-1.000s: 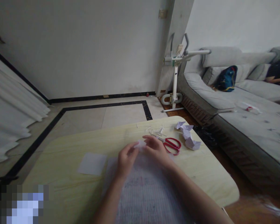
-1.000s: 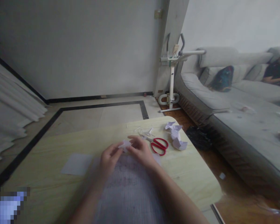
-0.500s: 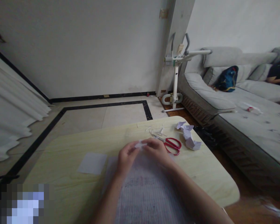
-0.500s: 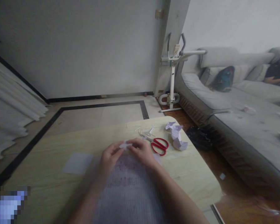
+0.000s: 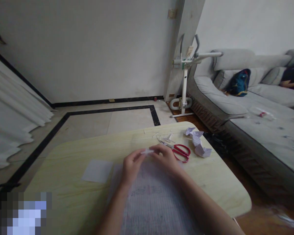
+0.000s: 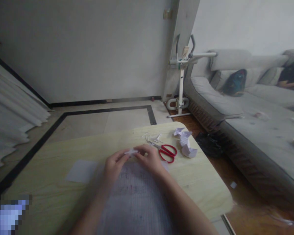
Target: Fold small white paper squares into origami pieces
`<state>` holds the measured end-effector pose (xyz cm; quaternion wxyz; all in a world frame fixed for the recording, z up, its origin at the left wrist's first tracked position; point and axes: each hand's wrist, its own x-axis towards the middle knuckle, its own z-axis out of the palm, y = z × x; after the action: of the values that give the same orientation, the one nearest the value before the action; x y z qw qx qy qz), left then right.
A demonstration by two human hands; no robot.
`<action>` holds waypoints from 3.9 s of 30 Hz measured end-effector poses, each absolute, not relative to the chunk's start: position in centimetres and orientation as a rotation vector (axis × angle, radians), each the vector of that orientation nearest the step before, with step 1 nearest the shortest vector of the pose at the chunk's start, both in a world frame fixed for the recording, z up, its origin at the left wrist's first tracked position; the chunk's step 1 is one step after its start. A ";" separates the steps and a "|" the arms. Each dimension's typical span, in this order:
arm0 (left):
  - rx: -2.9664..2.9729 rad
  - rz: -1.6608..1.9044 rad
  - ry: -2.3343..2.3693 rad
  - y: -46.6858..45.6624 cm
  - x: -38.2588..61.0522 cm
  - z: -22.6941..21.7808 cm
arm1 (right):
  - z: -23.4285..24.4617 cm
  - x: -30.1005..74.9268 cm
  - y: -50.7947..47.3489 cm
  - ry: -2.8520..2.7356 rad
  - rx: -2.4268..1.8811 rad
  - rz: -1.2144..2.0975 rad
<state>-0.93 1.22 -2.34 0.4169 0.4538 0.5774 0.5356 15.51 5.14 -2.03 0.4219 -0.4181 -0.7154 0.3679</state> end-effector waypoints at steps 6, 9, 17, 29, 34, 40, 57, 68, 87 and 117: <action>1.145 1.339 1.457 1.3 -0.9 -1.9 | -1.9 15.4 5.1 -1.812 -1.023 0.842; 1.221 1.416 1.450 1.4 -0.9 -1.8 | -2.0 15.3 5.1 -1.801 -1.014 0.835; 1.205 1.354 1.454 1.0 -0.7 -1.6 | -1.9 15.1 5.0 -1.716 -1.055 0.913; 1.135 1.322 1.427 1.0 -0.5 -1.7 | -2.1 14.9 4.9 -1.609 -1.078 1.078; 1.169 1.329 1.445 0.9 -0.6 -1.6 | -1.5 14.8 4.8 -1.602 -1.092 1.123; 1.153 1.319 1.432 1.0 -0.6 -1.5 | -1.4 14.8 4.9 -1.619 -1.061 1.108; 1.132 1.336 1.425 0.9 -0.5 -1.5 | -1.5 15.0 4.9 -1.603 -1.004 1.153; 1.145 1.343 1.440 0.9 -0.5 -1.6 | -1.6 15.0 4.9 -1.567 -1.006 1.183; 1.169 1.308 1.485 0.8 -0.5 -1.2 | -1.4 15.0 5.0 -1.405 -1.077 1.344; 1.139 1.301 1.428 0.8 -0.2 -1.4 | -1.9 14.9 5.0 -1.473 -1.050 1.331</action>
<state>-0.23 0.78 -1.44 0.4347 0.4573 0.5735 0.5225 14.93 5.01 -1.90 0.4331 -0.4213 -0.5912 0.5342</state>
